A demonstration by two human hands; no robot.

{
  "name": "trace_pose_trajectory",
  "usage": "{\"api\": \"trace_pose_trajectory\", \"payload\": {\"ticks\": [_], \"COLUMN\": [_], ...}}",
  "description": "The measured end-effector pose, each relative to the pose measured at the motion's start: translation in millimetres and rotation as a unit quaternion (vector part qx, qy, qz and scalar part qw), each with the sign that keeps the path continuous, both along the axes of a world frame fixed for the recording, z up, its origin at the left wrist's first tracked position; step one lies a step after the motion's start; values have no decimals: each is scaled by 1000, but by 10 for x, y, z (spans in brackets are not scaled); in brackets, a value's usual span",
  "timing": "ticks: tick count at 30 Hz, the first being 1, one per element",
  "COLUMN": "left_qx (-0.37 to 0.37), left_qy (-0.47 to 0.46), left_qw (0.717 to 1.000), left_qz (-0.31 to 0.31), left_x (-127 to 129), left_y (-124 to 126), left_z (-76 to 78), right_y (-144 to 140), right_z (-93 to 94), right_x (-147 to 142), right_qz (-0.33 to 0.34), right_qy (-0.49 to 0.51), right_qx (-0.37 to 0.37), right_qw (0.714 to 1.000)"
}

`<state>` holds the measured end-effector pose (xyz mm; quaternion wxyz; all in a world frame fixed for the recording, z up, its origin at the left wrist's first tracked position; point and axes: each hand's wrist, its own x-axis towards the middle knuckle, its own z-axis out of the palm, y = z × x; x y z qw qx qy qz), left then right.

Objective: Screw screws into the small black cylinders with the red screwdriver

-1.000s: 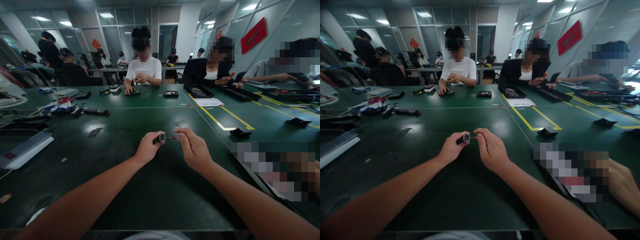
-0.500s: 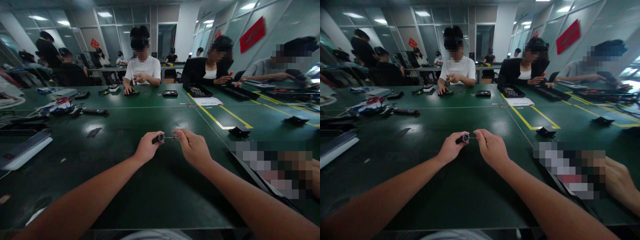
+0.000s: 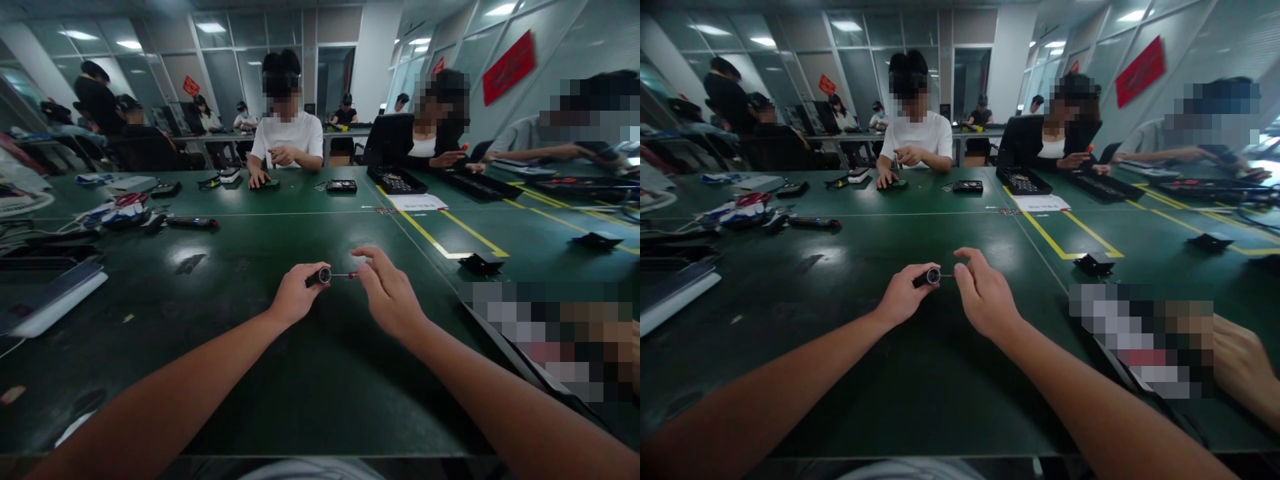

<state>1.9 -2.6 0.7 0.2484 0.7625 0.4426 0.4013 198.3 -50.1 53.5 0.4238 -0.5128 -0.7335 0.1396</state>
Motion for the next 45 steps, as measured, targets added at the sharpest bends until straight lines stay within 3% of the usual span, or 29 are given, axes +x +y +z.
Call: {"api": "trace_pose_trajectory", "payload": {"ticks": [5,17,27,45], "left_qx": [-2,-2,3,-3], "left_qy": [-4,1,6,-1], "left_qw": [1000,1000,1000,1000], "left_qz": [-2,3,2,11], "left_x": [-5,-1,3,-5], "left_y": [2,19,15,25], "left_z": [-2,-26,-23,-38], "right_y": [4,56,34,66], "right_z": [10,-55,-17,-44], "right_x": [-24,14,-9,25], "right_qz": [-26,3,-43,-12], "right_qy": [-13,25,-9,-10], "right_qx": [2,-4,-23,-10], "right_qw": [1000,1000,999,1000]}}
